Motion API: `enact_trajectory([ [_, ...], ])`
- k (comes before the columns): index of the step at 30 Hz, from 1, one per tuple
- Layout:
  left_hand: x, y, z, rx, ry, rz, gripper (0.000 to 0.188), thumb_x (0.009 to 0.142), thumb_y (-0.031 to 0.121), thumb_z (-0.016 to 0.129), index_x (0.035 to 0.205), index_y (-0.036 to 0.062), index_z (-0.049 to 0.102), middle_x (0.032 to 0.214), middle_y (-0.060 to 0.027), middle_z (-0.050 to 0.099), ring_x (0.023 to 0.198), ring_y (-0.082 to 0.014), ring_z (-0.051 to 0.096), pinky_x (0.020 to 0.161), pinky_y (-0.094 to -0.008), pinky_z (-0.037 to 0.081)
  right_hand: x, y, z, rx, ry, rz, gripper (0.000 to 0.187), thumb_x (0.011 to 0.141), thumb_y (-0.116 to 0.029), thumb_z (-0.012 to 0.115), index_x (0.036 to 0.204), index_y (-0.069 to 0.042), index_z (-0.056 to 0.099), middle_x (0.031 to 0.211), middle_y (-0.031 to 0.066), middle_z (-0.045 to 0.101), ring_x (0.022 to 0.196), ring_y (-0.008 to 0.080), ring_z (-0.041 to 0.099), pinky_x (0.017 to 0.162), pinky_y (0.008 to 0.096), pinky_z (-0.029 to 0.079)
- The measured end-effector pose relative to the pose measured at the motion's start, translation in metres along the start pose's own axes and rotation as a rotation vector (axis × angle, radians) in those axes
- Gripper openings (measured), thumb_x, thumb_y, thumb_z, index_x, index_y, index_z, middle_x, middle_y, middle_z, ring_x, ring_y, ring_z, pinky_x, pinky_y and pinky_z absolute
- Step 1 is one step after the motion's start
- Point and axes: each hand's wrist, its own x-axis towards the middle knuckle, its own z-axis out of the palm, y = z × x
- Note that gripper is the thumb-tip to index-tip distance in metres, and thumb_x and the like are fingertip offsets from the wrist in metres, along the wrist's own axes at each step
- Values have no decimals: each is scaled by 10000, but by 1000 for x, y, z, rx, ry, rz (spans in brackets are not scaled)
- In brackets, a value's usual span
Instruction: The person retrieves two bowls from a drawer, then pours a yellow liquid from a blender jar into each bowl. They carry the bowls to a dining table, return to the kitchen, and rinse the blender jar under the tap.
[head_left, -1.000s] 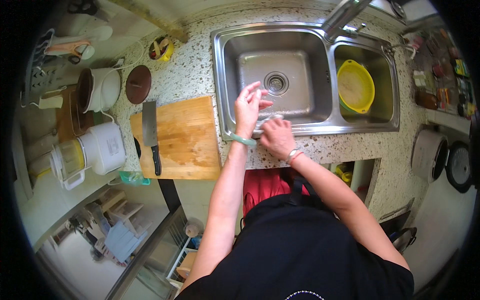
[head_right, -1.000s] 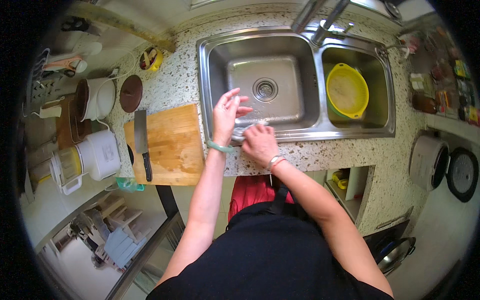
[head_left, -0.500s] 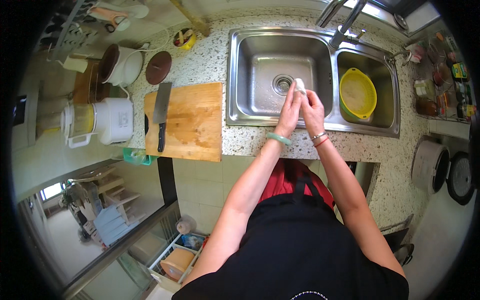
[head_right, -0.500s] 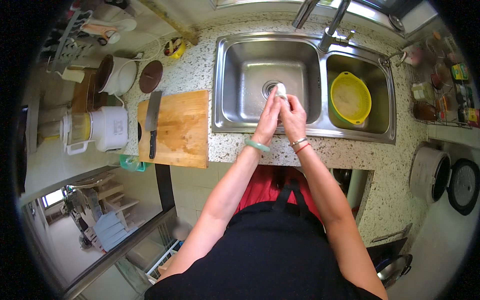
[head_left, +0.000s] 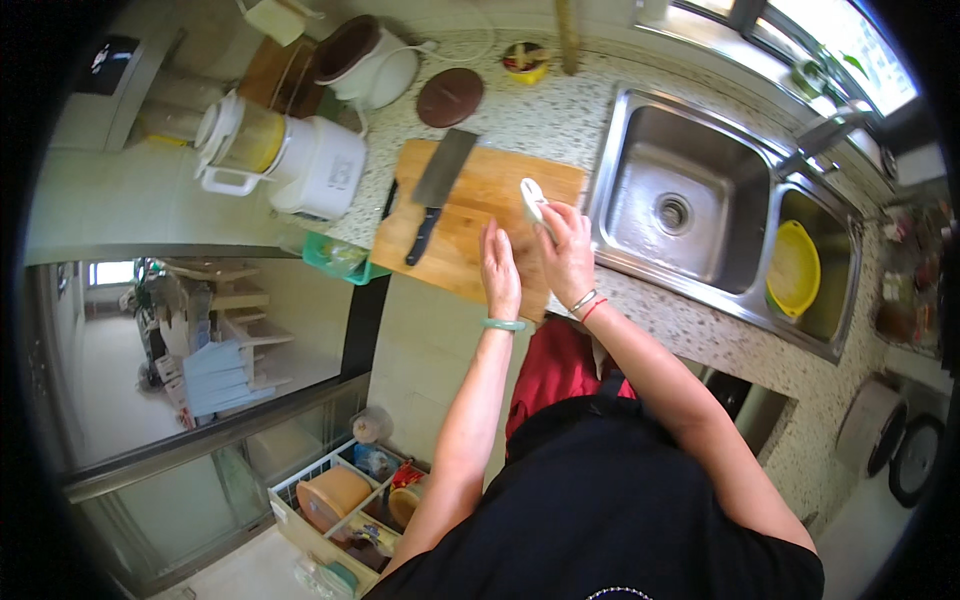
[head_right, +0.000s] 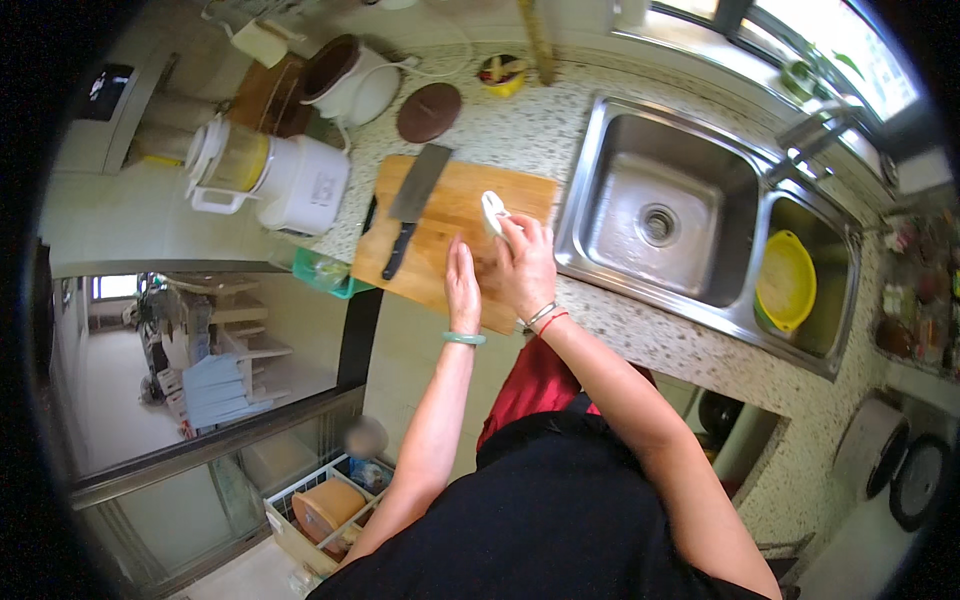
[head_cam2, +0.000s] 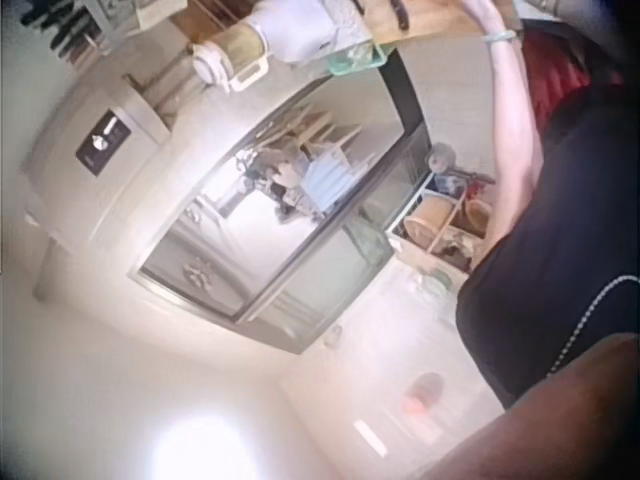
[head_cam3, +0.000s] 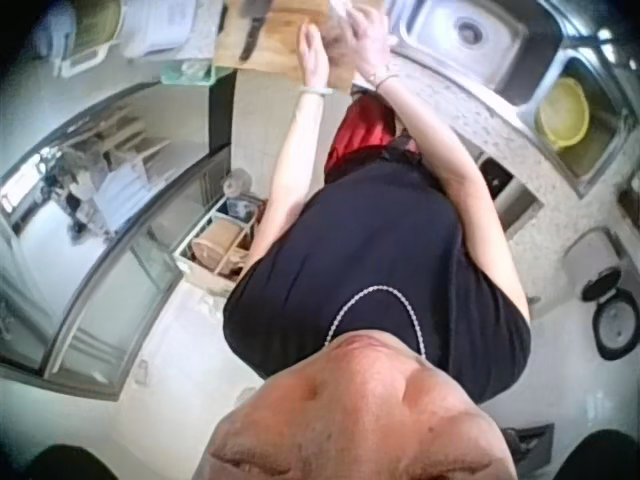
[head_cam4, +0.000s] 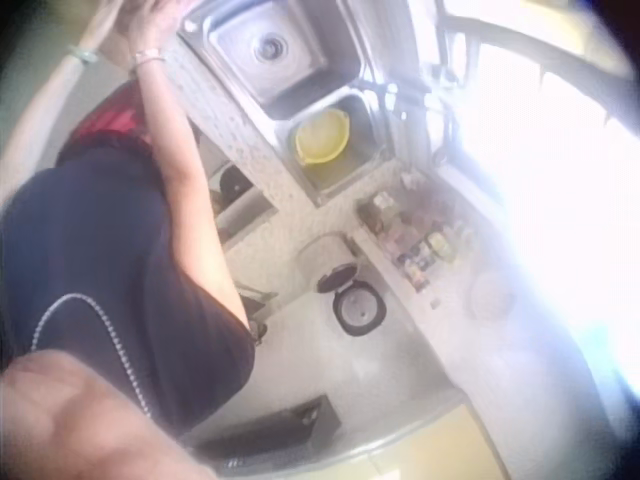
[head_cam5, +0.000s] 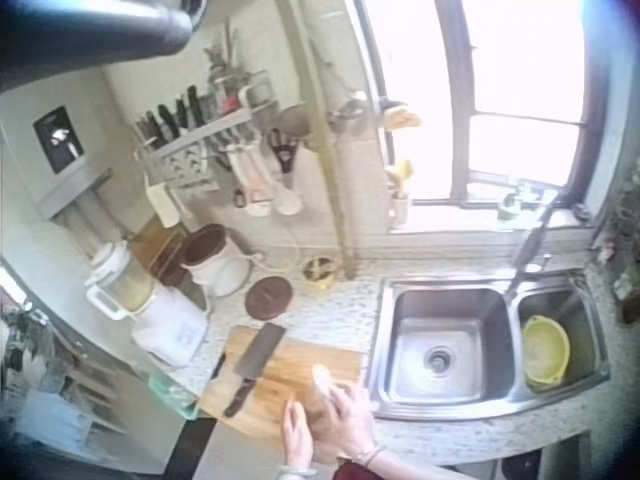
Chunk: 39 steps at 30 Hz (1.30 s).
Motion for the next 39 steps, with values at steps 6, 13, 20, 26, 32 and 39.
enact_trajectory([
  [6, 30, -43, -71, 67, -8, -42, 579, 1028, 389, 402, 1466, 17, 324, 1516, -204, 317, 1412, -308, 296, 1138, -374, 263, -35, -4, 111, -489, -506, -279, 472, 826, -219, 598, 1284, -122, 540, 1356, 78, 461, 1165, 297, 459, 955, 440, 393],
  [13, 27, -41, -86, 356, -193, 85, 632, 1004, 364, 455, 1500, 37, 241, 1541, -294, 163, 1419, -432, 214, 1137, -441, 260, -10, 2, 106, -457, -535, -253, 584, 729, -292, 674, 1293, -180, 571, 1322, 49, 492, 1148, 264, 475, 968, 411, 371],
  [20, 40, -31, -79, 429, -326, 116, 623, 954, 226, 564, 1492, 73, 288, 1574, -216, 142, 1419, -402, 242, 1144, -434, 267, 24, 42, 104, -746, -318, -122, 562, 756, -73, 630, 1278, -273, 576, 1258, 43, 511, 1087, 271, 511, 910, 406, 432],
  [26, 40, -39, -84, 485, -413, 231, 664, 910, 178, 616, 1486, 79, 300, 1581, -207, 114, 1438, -404, 182, 1144, -449, 262, 63, 95, 33, -693, 114, 188, 356, 878, -34, 573, 1203, -175, 612, 1159, 110, 553, 1010, 323, 510, 864, 417, 447],
  [32, 35, -38, -76, 672, -424, 316, 600, 865, 129, 645, 1419, 71, 422, 1552, -259, 155, 1427, -467, 145, 1147, -495, 231, 48, 59, 93, -502, 45, -139, 436, 781, -56, 621, 1210, -128, 590, 1208, 115, 536, 1042, 316, 497, 870, 442, 458],
  [39, 35, -41, -86, 711, -484, 335, 570, 878, 146, 640, 1409, 87, 440, 1548, -253, 187, 1427, -454, 164, 1147, -482, 237, 65, 47, 128, -610, -287, -190, 434, 799, -81, 578, 1198, -244, 632, 1290, 44, 501, 1104, 228, 501, 961, 372, 421],
])
